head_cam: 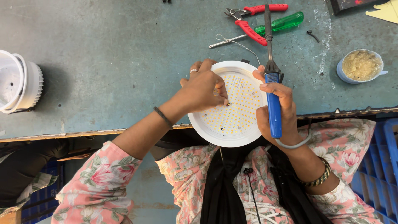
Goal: The person solders wires onto a round LED light panel, holding the panel steady with one hand while applying a soldering iron with the other. They dip the iron tip into a small cup of flux paste between joints and use pliers to trim a component on the panel.
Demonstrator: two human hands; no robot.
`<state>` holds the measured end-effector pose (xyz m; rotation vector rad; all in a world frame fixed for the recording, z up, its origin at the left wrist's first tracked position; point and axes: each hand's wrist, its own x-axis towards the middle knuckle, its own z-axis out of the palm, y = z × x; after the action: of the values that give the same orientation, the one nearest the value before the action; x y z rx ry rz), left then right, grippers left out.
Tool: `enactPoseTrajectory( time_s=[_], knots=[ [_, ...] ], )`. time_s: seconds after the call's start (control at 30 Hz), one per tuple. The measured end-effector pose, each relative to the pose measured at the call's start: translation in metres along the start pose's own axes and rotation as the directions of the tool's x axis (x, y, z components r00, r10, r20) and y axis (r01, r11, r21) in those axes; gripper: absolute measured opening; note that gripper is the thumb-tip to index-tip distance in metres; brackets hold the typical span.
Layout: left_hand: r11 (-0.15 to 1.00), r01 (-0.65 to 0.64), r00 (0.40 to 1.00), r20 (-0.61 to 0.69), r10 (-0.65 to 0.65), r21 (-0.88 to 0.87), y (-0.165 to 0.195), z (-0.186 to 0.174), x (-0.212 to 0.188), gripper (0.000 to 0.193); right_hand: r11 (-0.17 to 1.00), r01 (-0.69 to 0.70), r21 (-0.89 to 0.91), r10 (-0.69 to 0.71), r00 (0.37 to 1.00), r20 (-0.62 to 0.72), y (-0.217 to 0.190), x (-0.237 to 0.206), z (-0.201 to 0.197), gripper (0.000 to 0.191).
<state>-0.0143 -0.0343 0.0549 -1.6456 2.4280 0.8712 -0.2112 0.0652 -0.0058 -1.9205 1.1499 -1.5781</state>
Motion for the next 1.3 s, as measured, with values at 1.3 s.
enactPoseTrajectory(
  time_s=[1.3],
  knots=[
    [0.951, -0.308, 0.861, -0.418, 0.288, 0.020, -0.016, 0.036, -0.031, 0.012, 1.000, -0.017, 0.012, 0.016, 1.000, 0.009, 0.003, -0.001, 0.000, 0.060]
  ],
)
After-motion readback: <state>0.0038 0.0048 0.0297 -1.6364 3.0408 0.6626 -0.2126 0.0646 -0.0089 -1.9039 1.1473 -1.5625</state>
